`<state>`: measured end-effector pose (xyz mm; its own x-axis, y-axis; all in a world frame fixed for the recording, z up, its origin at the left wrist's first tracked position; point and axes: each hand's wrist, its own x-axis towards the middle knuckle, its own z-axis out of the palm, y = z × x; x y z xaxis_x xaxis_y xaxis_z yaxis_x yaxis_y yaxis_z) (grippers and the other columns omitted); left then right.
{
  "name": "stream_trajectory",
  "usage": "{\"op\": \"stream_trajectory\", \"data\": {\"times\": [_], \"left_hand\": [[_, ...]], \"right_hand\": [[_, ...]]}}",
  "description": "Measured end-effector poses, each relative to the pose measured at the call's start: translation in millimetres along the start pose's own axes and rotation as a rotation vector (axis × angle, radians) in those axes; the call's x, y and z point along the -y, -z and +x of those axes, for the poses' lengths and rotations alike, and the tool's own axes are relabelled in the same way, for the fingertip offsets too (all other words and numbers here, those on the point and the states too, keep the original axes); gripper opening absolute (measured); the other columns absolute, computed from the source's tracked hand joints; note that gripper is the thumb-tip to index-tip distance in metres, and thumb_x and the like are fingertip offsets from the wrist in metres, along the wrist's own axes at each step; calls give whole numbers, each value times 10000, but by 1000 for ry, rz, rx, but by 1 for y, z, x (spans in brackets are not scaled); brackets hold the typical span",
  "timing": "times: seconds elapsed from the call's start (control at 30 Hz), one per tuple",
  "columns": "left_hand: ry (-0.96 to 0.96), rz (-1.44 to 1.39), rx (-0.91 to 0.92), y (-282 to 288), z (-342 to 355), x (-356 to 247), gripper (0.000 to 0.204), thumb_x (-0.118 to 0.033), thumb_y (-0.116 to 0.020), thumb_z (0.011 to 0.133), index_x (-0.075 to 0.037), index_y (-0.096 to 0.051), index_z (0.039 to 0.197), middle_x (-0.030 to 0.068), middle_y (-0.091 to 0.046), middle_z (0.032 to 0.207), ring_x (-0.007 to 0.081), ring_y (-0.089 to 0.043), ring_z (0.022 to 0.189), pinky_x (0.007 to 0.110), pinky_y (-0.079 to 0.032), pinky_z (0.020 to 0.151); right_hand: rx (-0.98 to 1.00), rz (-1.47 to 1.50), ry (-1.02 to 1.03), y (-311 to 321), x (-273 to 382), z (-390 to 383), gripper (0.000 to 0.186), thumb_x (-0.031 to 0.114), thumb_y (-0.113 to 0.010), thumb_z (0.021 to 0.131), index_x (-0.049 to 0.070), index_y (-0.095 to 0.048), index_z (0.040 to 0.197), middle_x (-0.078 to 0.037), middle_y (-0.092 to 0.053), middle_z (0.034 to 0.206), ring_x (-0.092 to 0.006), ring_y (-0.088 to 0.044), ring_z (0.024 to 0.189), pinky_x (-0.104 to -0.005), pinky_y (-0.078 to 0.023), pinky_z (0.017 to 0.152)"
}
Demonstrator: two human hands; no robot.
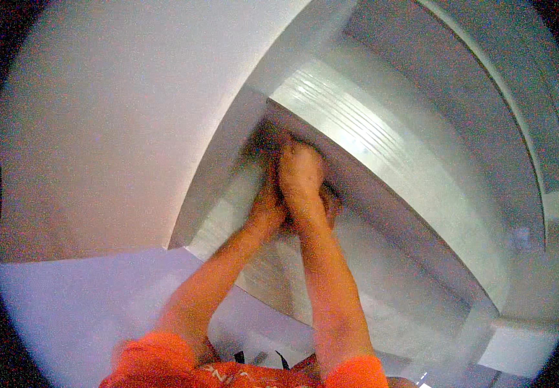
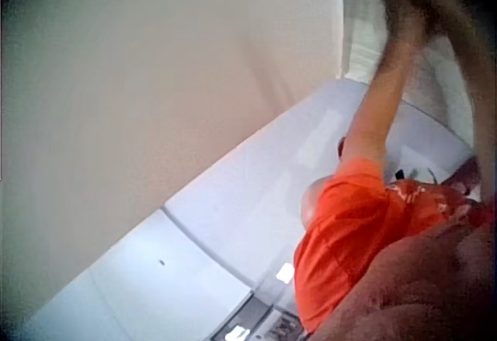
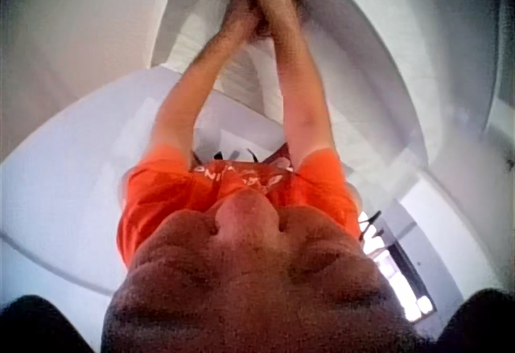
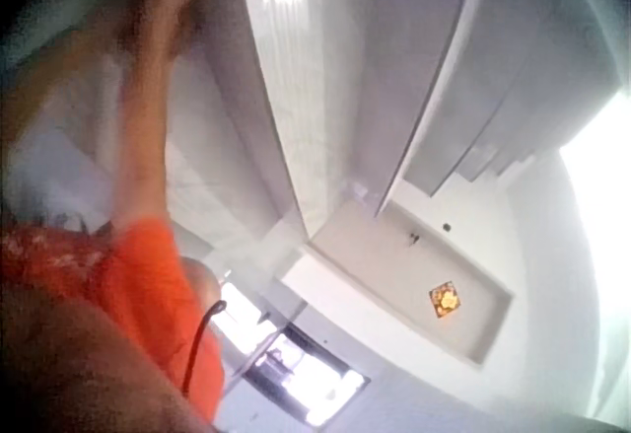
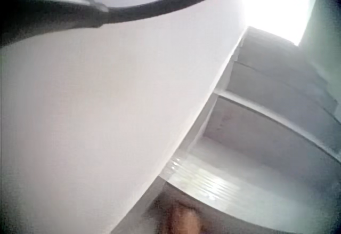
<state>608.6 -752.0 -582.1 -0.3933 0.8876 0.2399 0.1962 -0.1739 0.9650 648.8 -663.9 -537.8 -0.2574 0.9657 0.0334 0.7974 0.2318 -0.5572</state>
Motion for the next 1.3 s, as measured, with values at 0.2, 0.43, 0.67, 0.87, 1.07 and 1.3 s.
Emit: {"op": "stream_trajectory", "data": {"times": [0.2, 0.43, 0.67, 0.87, 1.07, 1.3], "left_hand": [[154, 335, 211, 7, -14, 35, 792, -210, -615, 782, -75, -193, 1438, 259, -482, 1275, 442, -491, 1128, 480, -404, 945], [159, 931, 423, 58, -3, -24, 315, -194, -567, 797, -35, -527, 1065, 220, -578, 972, 369, -587, 892, 510, -469, 792], [-130, 539, 535, 2, -81, -15, 452, -279, -585, 796, -57, -527, 1185, 197, -531, 1181, 374, -484, 1104, 504, -376, 933], [-197, 711, 620, 37, -42, 14, 335, -192, -521, 805, -17, -548, 1089, 210, -526, 1187, 389, -457, 1129, 507, -351, 954], [-17, 1032, 370, 85, 18, -2, 214, -119, -520, 778, -15, -559, 962, 186, -565, 1125, 340, -500, 1066, 428, -382, 926], [-160, 989, 708, 48, -20, -30, 576, -342, -536, 848, -24, -436, 1318, 226, -383, 1379, 403, -326, 1263, 547, -226, 1057]], "right_hand": [[-38, 77, -21, -4, -17, -17, 546, 441, -411, 936, -15, -672, 789, -251, -636, 800, -415, -608, 793, -466, -449, 773], [-67, -44, 48, -8, -17, -22, 482, 370, -326, 968, 26, -665, 964, -223, -655, 883, -413, -623, 828, -528, -458, 788], [-80, 226, 26, -8, 20, -14, 534, 426, -417, 948, 18, -672, 716, -124, -627, 607, -255, -631, 600, -377, -477, 650], [-134, 95, 52, -23, -5, -4, 557, 440, -408, 950, 12, -662, 698, -126, -628, 615, -249, -624, 590, -388, -474, 651], [-155, 46, 55, -29, 24, 31, 562, 440, -403, 953, -1, -659, 716, -151, -618, 620, -280, -624, 611, -415, -474, 666], [-89, 161, -28, -28, 14, 32, 518, 403, -435, 955, -9, -656, 734, -131, -628, 622, -241, -614, 571, -381, -476, 637]]}}
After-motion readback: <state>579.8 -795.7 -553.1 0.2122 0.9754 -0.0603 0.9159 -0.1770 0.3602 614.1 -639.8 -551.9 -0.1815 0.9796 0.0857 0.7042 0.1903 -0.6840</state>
